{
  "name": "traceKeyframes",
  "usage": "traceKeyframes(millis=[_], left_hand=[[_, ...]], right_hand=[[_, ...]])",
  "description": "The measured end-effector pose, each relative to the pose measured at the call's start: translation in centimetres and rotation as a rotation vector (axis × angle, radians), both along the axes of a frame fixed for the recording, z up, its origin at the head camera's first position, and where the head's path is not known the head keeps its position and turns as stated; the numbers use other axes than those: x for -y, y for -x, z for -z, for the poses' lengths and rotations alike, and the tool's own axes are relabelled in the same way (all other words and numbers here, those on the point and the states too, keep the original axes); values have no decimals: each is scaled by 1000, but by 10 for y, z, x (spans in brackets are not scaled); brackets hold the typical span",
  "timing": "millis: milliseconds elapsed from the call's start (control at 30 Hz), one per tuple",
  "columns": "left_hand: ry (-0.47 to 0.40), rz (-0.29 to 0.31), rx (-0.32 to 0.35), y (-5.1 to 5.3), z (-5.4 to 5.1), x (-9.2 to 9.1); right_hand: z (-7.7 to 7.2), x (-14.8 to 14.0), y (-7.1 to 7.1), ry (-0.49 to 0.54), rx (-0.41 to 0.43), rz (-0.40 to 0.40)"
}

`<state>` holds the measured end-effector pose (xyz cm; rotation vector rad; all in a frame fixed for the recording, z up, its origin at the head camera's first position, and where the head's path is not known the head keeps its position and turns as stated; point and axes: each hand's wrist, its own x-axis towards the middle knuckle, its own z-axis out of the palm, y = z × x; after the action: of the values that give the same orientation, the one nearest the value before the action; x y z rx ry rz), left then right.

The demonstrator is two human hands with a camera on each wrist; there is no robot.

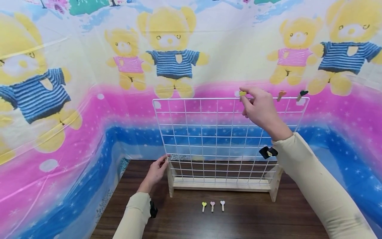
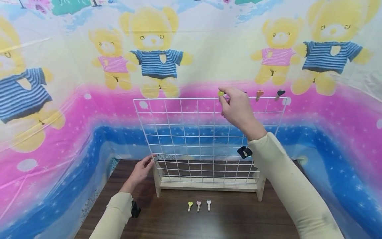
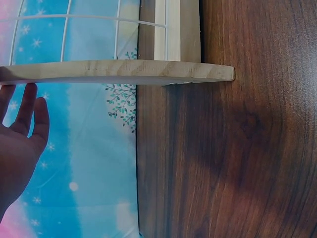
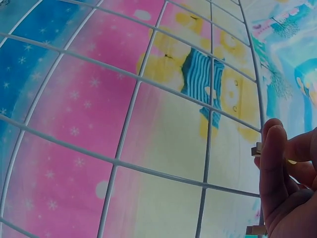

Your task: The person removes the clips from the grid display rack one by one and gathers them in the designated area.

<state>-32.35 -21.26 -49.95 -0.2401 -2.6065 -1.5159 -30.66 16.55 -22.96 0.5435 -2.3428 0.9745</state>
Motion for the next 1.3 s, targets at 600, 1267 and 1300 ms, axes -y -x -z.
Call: traceKeyframes(millis=[600,1267,1300], left_hand=[[-14,10,2,0,3,1],[-12,18,13,0,0,1],[-10,20,11,0,0,1]], right_hand=[[1,-1,1,52,-52,-22],[12,-7,-21,153,0,-66],[14,-7,-23,149,4,-68]])
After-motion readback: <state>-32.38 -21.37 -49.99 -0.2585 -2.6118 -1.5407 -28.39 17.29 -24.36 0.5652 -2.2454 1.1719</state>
